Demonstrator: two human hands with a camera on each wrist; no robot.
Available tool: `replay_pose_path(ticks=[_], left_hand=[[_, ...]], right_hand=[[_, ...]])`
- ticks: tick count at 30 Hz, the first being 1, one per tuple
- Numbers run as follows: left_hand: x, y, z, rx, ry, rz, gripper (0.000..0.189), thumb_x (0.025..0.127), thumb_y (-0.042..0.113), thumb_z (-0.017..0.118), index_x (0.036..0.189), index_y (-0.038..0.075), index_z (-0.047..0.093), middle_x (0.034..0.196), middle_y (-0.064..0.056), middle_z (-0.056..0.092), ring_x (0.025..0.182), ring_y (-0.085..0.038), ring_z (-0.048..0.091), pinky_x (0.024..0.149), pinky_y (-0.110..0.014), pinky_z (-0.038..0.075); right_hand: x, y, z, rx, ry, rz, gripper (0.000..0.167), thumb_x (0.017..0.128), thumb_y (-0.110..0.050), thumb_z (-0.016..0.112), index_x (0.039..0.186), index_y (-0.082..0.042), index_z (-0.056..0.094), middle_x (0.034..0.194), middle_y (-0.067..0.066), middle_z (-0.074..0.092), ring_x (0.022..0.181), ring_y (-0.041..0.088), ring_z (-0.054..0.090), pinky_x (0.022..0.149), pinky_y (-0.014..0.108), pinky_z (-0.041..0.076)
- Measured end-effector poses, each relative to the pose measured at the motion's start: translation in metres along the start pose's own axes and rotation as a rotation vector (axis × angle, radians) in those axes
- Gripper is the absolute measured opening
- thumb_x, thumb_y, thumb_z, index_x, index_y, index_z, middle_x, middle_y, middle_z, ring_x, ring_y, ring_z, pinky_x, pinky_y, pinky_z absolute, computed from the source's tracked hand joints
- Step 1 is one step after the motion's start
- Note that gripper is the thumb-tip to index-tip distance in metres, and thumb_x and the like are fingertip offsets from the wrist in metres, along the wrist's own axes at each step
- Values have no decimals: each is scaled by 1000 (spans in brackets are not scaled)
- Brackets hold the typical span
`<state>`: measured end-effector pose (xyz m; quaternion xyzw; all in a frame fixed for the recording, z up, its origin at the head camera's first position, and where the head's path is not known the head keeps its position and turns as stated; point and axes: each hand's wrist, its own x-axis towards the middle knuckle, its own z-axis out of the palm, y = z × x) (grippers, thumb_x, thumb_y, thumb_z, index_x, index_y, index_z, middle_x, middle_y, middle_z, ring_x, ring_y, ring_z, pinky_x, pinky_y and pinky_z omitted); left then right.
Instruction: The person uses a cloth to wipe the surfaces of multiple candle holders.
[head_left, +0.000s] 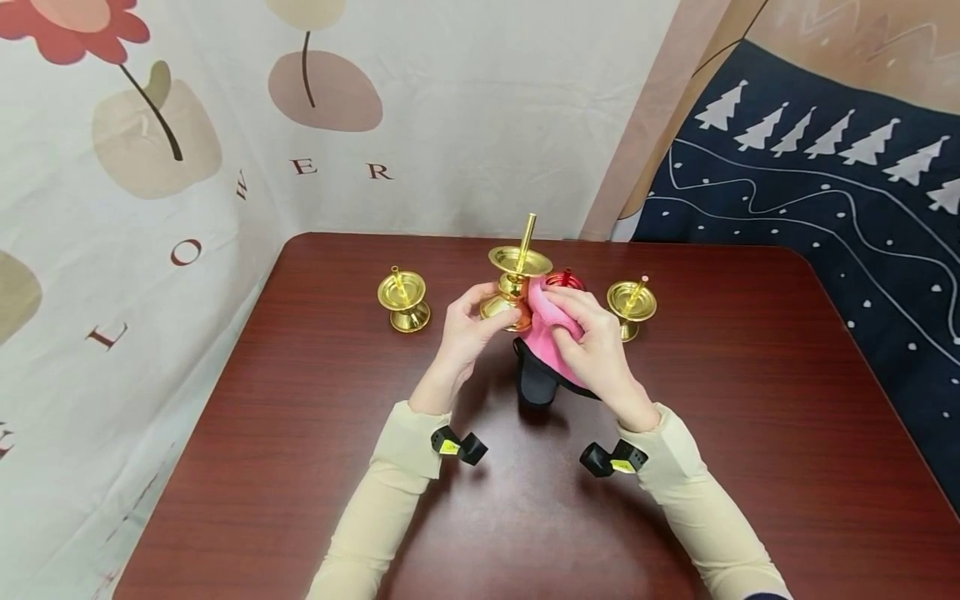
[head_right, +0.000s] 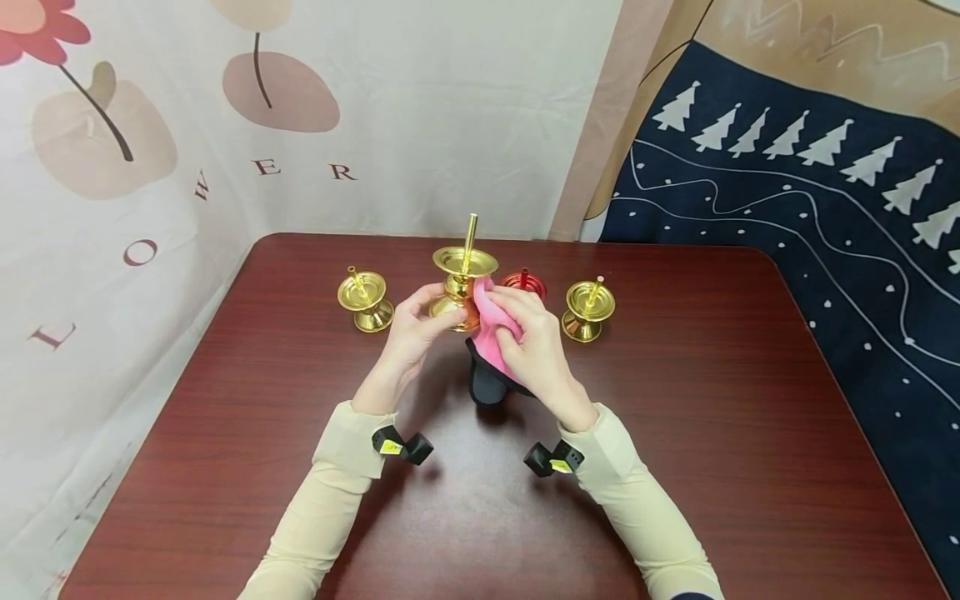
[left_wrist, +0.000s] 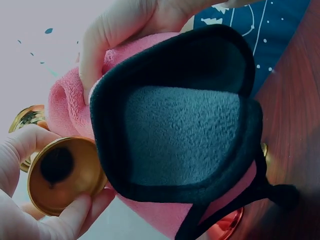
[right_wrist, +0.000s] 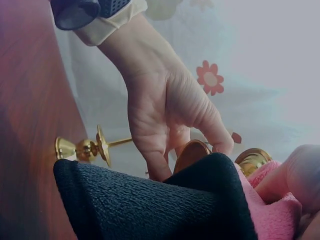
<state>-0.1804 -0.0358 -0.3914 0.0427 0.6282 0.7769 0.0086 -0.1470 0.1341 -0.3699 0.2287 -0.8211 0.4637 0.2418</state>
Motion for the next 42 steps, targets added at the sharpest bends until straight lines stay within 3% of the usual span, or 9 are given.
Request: replay_pose_path(ticks=[4,7,12,18,24,27,34,42], left_hand=[[0,0,0,-6,12,12,33,76,-7,69,107,-12,60,90,0,63,78,-11,56,67,-20,48],[1,0,-1,-34,19,21,31,75,-9,69,105,-11,60,87,3,64,78,-11,57,66,-20,48],[3,-3,-5,-43,45,13,29,75,-8,69,103,-7,61,88,5,65,80,-11,57,66,-21,50],[11,-8,-10,53,120,5,29,76,-2,72,103,-4,61,96,-3,62,87,-14,54,69,-22,48],[18,-20,-13,103,208,39,31,71,-6,74,99,-5,61,92,-2,64,80,-9,55,67,-19,46],[22,-27,-15,122,231,60,31,69,-8,74,97,-5,61,87,1,63,75,-6,56,65,-18,46],[30,-41,-19,177,256,75,32,69,-6,76,98,-3,62,89,-5,66,79,-9,56,72,-21,44],[38,-54,-25,281,297,124,35,67,-3,79,100,-3,67,108,-13,60,101,-19,52,86,-31,41]], right_hand=[[-1,2,-1,1,-49,-56,35,75,13,60,108,5,66,111,18,65,104,29,57,91,22,43],[-3,3,-3,-6,-112,-87,36,73,14,60,107,4,67,111,17,65,104,29,58,89,26,46],[-6,0,-11,8,-189,-29,39,72,16,60,108,2,68,110,15,66,102,28,59,81,27,48],[-11,2,-19,64,-112,125,36,77,14,62,110,-1,68,108,13,66,92,21,57,72,14,42],[-15,4,-27,87,-57,217,33,78,12,62,109,-1,68,105,12,67,86,14,53,71,15,41],[-17,5,-30,92,-56,237,33,79,12,62,108,-1,68,105,12,67,86,13,52,70,16,40],[-19,5,-32,91,-66,253,32,79,10,62,109,-1,68,107,12,67,89,13,53,70,15,41],[-21,6,-34,83,-52,274,30,80,8,65,109,0,68,106,14,67,90,10,54,71,13,43]])
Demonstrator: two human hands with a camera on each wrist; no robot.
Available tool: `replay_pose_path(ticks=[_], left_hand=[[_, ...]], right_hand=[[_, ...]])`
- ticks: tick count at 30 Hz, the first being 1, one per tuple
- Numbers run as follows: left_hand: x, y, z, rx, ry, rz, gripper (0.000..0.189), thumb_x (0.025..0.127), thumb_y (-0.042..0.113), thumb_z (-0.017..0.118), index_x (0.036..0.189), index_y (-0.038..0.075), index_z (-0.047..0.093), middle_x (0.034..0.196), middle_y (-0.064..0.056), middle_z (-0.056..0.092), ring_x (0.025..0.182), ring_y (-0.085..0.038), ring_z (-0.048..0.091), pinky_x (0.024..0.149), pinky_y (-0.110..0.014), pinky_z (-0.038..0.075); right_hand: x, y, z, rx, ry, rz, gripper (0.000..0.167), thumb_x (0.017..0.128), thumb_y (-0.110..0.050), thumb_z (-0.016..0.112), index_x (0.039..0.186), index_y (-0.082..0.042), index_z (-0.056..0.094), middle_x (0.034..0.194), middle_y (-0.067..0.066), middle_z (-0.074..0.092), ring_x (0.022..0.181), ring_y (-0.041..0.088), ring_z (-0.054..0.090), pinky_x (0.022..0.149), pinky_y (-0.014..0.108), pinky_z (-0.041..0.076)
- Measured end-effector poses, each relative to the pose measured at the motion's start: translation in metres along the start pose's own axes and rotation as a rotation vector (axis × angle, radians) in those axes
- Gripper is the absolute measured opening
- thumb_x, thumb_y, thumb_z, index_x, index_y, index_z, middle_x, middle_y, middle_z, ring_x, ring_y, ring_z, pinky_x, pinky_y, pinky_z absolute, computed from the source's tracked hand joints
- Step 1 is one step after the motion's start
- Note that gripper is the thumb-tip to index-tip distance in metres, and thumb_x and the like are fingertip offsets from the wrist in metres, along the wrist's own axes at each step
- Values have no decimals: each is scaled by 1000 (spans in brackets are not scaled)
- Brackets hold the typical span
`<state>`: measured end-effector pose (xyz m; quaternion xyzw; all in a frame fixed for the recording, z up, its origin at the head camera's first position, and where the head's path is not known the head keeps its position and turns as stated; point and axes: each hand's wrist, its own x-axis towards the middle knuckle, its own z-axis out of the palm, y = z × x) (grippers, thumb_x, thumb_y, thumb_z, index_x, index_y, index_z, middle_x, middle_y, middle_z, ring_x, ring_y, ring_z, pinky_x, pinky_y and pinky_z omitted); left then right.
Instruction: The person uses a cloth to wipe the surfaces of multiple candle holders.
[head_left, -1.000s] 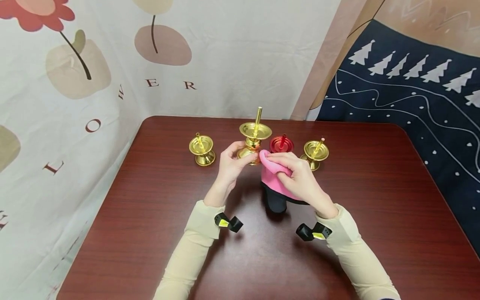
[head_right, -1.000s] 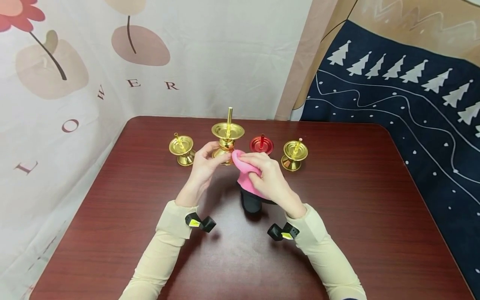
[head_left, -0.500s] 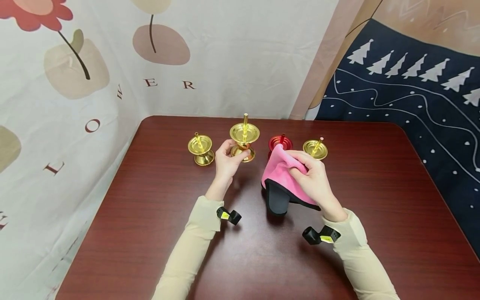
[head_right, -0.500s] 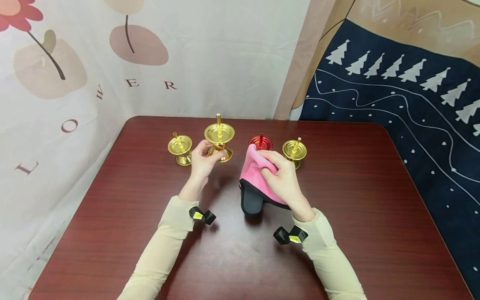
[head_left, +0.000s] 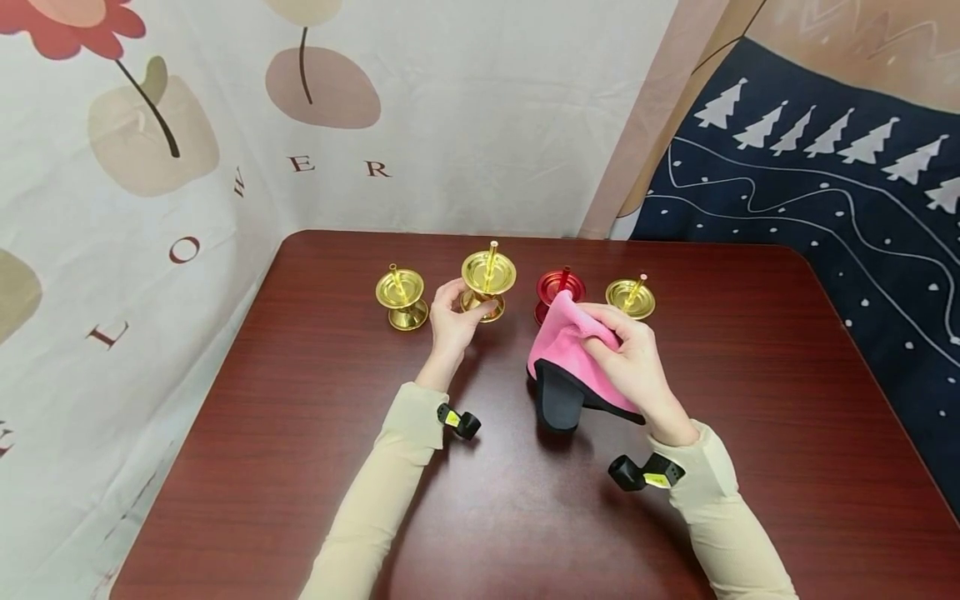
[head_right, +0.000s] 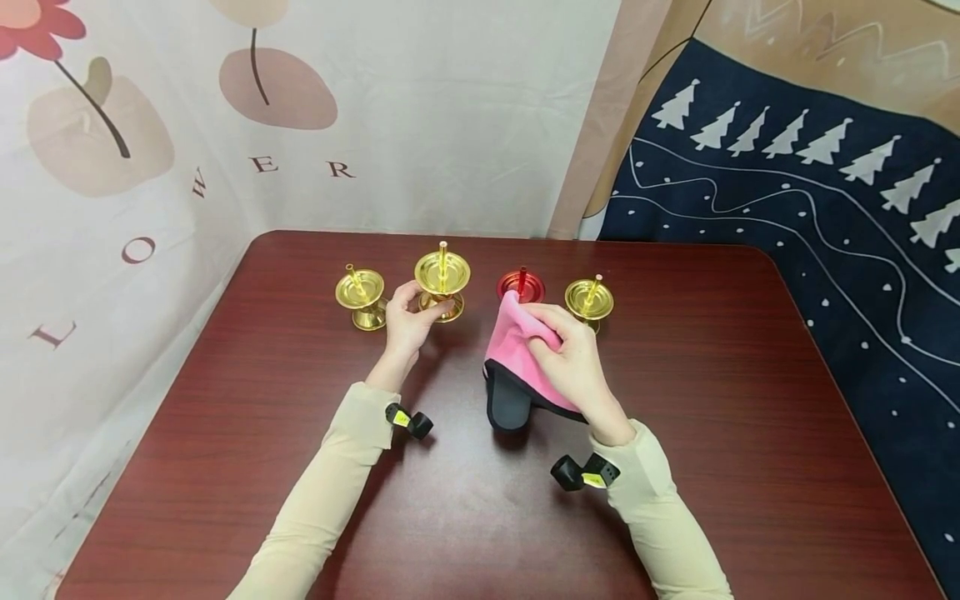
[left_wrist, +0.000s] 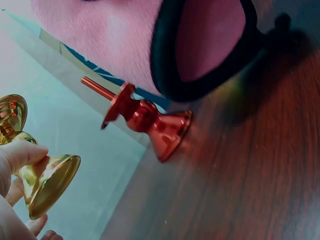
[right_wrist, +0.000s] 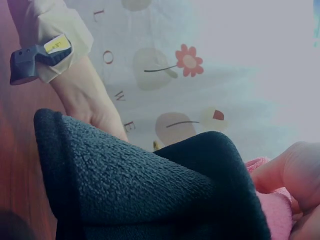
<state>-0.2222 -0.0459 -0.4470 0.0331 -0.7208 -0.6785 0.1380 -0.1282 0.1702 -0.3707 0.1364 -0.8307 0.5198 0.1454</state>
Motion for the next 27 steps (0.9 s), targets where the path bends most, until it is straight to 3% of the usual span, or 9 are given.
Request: replay_pose_path(ticks=[5,12,15,20,27], left_hand=[[4,-8,-1,161,33,82,34,64,3,82,95,-2,70,101,-15,61,96,-28,52,84,-35,39],[9,-20,-2,311,19,87,31,65,9,83,93,2,72,84,-14,65,76,-26,56,68,-32,42],[11,-22,-1,348,12,87,29,65,10,83,91,2,72,82,-14,68,73,-26,60,67,-34,45],[11,-25,1,385,13,46,28,65,12,83,89,2,72,81,-13,70,76,-28,62,73,-39,46],[14,-30,5,375,2,-85,31,67,12,82,95,3,72,90,-13,69,90,-26,60,83,-37,45]], right_hand=[[0,2,-1,-1,8,3,28,80,8,65,107,0,68,105,14,67,91,7,53,73,13,43],[-1,3,-1,-4,3,17,28,81,7,64,108,2,67,106,16,66,90,5,52,70,13,43],[-1,4,-1,2,8,23,29,81,7,64,109,2,67,106,17,66,89,4,52,70,13,42],[0,8,0,-3,21,52,29,81,7,63,109,3,66,105,18,65,88,10,52,68,14,43],[1,13,-1,-3,37,100,30,82,5,62,111,3,65,107,19,64,87,18,52,61,15,43]])
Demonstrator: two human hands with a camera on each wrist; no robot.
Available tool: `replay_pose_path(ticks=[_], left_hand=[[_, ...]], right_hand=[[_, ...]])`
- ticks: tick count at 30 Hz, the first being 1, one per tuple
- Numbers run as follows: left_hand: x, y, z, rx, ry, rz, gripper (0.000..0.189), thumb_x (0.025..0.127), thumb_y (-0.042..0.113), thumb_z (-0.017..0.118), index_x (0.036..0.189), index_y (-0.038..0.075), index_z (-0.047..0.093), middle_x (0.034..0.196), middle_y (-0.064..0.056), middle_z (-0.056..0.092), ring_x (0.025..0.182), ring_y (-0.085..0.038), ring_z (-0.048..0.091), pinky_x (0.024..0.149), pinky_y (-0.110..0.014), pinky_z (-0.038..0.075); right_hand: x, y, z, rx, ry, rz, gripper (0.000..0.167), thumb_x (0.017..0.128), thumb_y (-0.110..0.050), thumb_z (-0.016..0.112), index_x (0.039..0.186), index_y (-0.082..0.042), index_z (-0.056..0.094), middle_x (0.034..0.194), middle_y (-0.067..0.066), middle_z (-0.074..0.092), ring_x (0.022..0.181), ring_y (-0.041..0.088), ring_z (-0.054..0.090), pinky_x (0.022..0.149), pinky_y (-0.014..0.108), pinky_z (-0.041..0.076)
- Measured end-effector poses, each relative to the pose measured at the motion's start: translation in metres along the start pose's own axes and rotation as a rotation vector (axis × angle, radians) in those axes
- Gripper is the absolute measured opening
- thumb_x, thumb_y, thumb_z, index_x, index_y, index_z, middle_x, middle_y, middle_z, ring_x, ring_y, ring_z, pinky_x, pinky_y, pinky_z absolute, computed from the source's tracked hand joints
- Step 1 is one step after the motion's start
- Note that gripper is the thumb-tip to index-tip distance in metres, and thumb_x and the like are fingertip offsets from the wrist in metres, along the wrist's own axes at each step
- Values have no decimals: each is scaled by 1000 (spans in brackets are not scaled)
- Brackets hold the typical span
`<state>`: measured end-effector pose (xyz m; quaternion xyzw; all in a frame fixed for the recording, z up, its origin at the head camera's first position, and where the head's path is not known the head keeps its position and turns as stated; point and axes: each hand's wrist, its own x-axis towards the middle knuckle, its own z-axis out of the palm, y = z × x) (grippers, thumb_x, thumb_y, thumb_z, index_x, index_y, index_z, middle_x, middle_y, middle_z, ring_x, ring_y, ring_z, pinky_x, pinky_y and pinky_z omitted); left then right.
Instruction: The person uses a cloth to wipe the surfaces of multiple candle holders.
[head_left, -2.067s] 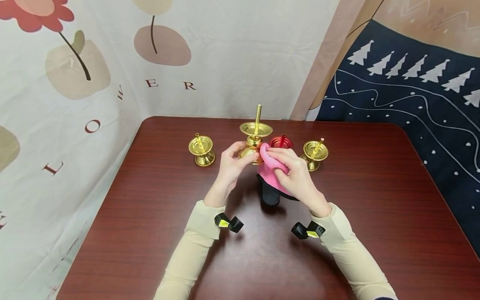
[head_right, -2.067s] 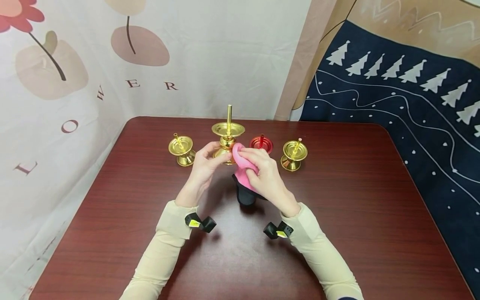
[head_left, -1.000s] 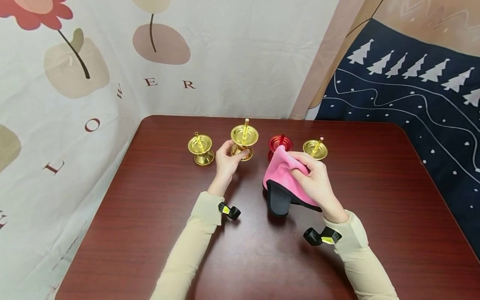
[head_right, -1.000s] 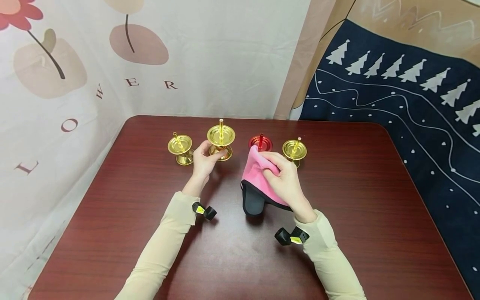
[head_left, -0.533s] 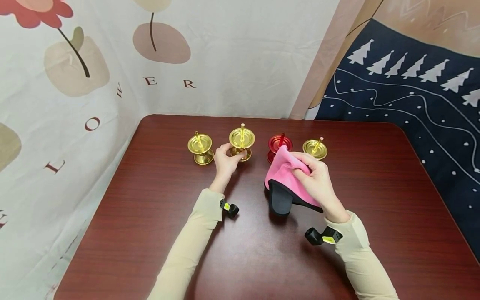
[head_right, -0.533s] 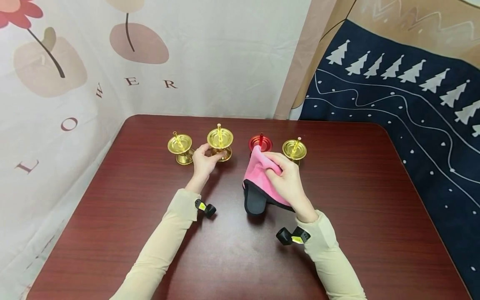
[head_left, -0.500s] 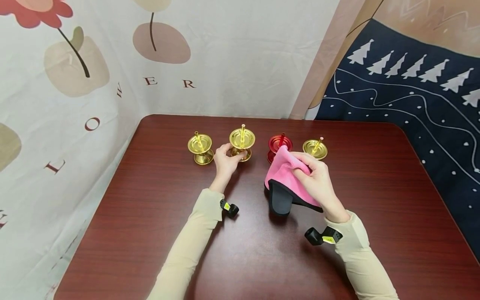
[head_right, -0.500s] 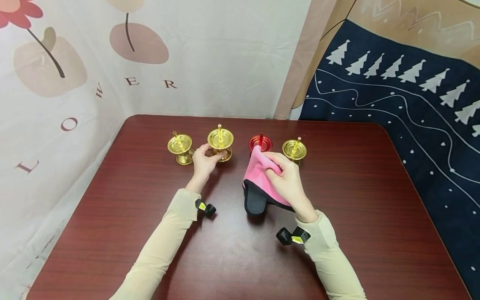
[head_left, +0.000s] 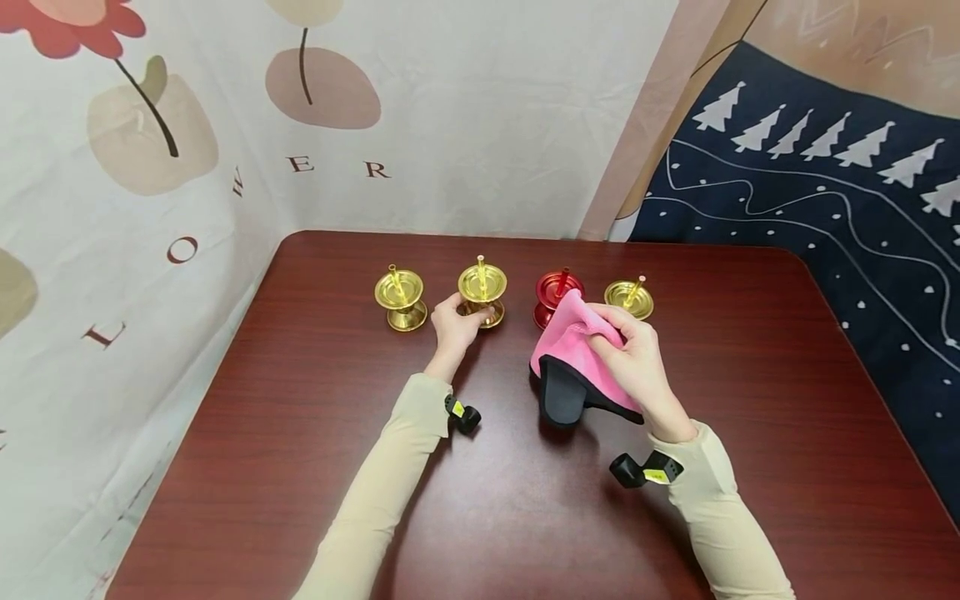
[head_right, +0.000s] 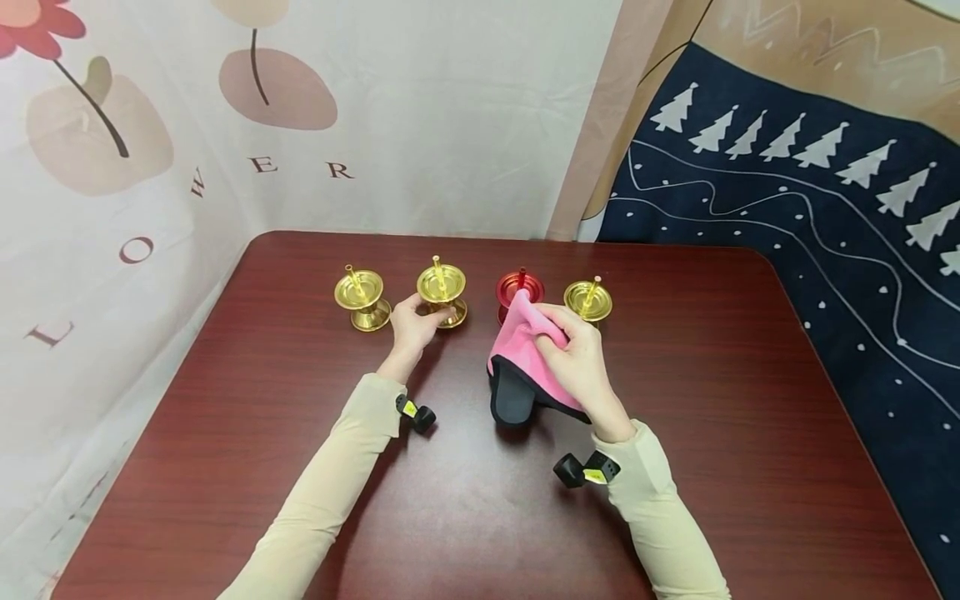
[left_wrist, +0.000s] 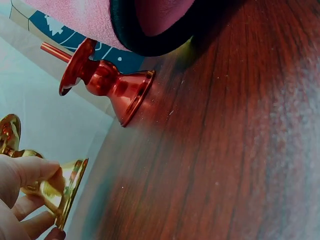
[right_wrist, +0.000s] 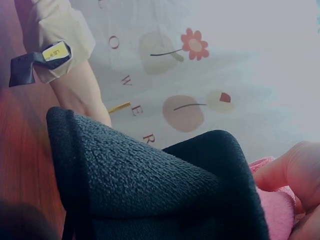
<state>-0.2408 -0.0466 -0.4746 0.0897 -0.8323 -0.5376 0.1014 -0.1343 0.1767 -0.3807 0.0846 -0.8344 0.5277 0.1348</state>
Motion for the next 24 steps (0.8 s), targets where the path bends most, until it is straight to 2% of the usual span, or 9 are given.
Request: replay_pose_path(ticks=[13,24], left_hand=[[4,-4,7,85,-2,-25,34,66,14,83,97,3,72,101,-12,69,107,-34,54,97,-40,37],[5,-8,8,146,-6,4,34,67,14,82,97,2,72,101,-13,69,103,-34,55,95,-41,37]], right_hand=[[-1,4,-1,3,2,20,29,82,4,63,111,3,65,106,18,64,85,13,51,60,16,42],[-1,5,-1,12,4,19,28,82,4,63,110,2,66,105,18,64,85,15,51,61,16,42]])
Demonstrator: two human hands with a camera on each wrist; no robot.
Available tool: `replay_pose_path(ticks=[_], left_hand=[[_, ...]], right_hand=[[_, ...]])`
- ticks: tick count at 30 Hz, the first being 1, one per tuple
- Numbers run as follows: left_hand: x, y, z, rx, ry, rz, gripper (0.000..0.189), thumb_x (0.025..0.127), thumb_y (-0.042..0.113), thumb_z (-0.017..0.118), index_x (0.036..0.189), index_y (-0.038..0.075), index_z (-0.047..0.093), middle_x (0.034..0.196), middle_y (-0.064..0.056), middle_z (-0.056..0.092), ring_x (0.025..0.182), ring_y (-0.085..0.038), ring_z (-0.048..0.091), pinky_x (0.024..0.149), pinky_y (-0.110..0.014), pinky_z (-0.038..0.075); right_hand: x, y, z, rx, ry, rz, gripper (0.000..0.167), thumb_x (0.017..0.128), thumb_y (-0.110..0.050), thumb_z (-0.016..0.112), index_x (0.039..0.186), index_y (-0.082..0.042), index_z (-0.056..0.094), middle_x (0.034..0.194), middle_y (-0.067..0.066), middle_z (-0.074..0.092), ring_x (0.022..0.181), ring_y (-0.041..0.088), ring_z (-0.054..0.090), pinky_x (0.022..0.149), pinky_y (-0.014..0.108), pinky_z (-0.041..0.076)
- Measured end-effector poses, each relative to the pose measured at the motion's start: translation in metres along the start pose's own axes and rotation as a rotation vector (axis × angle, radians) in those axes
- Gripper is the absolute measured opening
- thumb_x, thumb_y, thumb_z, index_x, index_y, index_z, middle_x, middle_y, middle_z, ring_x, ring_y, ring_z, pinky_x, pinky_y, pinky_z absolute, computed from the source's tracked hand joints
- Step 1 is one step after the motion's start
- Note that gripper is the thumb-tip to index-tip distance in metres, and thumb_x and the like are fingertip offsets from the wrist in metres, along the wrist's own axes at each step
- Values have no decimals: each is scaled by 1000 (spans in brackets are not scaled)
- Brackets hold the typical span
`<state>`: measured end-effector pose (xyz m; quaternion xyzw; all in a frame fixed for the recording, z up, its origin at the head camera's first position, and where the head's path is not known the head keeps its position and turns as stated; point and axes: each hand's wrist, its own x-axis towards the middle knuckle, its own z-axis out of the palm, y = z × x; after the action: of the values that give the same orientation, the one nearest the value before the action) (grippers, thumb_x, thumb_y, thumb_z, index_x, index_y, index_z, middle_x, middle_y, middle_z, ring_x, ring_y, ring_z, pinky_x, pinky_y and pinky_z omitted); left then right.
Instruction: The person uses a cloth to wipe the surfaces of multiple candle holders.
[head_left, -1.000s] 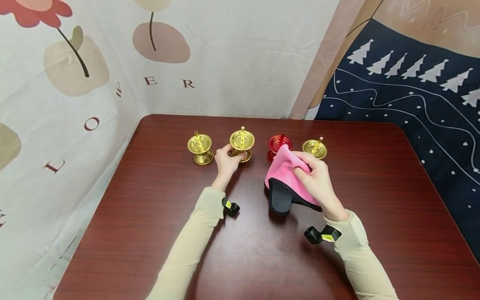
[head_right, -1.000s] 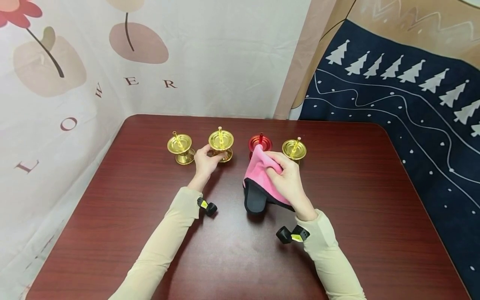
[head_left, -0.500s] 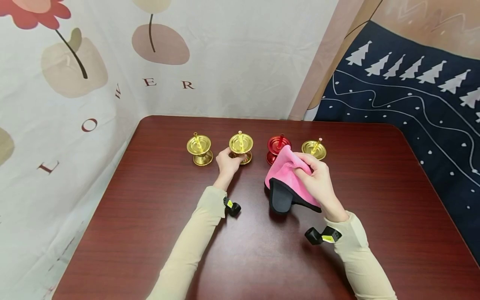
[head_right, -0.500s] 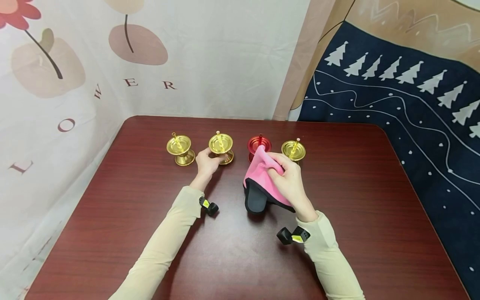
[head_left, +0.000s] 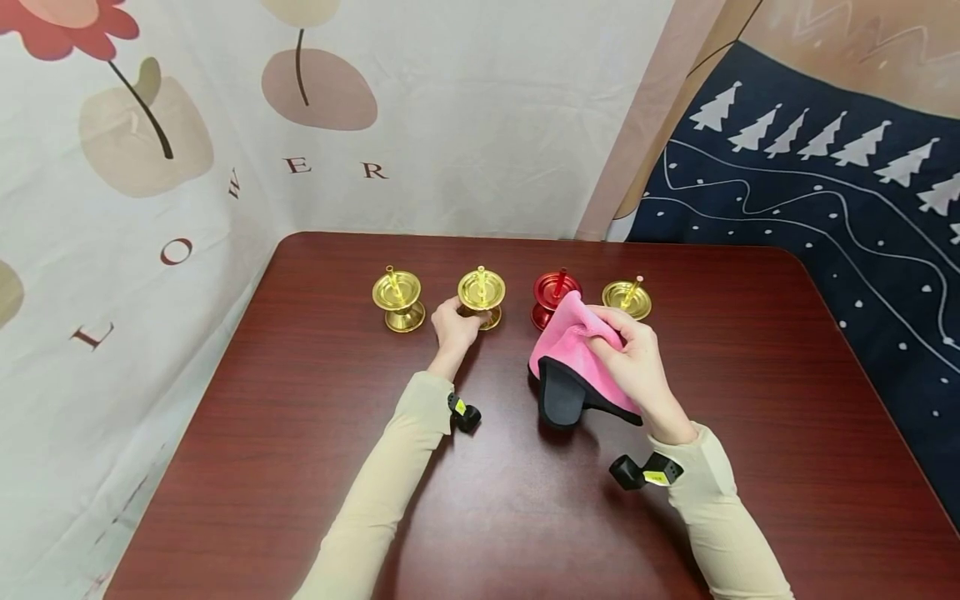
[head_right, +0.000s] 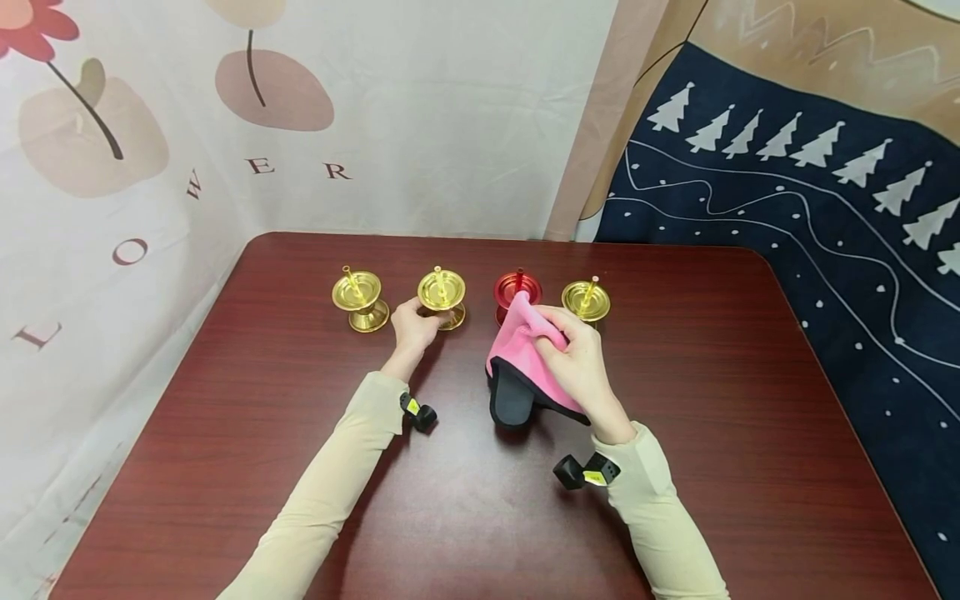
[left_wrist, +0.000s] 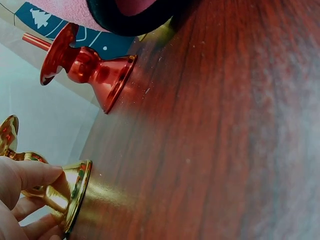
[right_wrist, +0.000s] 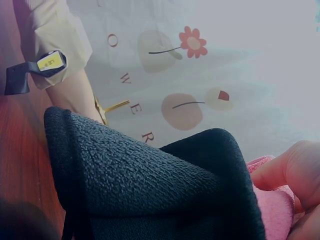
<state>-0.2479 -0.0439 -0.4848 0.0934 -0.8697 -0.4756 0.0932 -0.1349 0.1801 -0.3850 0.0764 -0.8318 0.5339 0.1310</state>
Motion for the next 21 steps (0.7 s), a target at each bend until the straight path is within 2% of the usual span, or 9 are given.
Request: replay_pose_path(ticks=[11,16,21], left_hand=[[-1,-4,-1,-13,4,46,35,67,16,83,98,2,71,101,-13,69,103,-36,56,96,-44,36],[-4,-4,-5,-51,-33,54,44,67,18,83,105,1,67,105,-14,68,105,-34,56,98,-44,34],[-12,-4,-18,-99,-74,27,49,68,16,82,110,-1,64,108,-16,66,105,-30,57,97,-40,38]], right_hand=[[0,1,0,-5,3,-23,29,81,5,64,110,3,66,105,18,65,85,11,52,62,15,42],[0,0,0,3,2,-16,29,81,5,64,110,3,66,105,19,65,85,12,51,61,15,42],[-1,-1,-1,2,-1,-18,29,81,5,64,110,3,66,106,19,65,85,11,51,62,15,43]])
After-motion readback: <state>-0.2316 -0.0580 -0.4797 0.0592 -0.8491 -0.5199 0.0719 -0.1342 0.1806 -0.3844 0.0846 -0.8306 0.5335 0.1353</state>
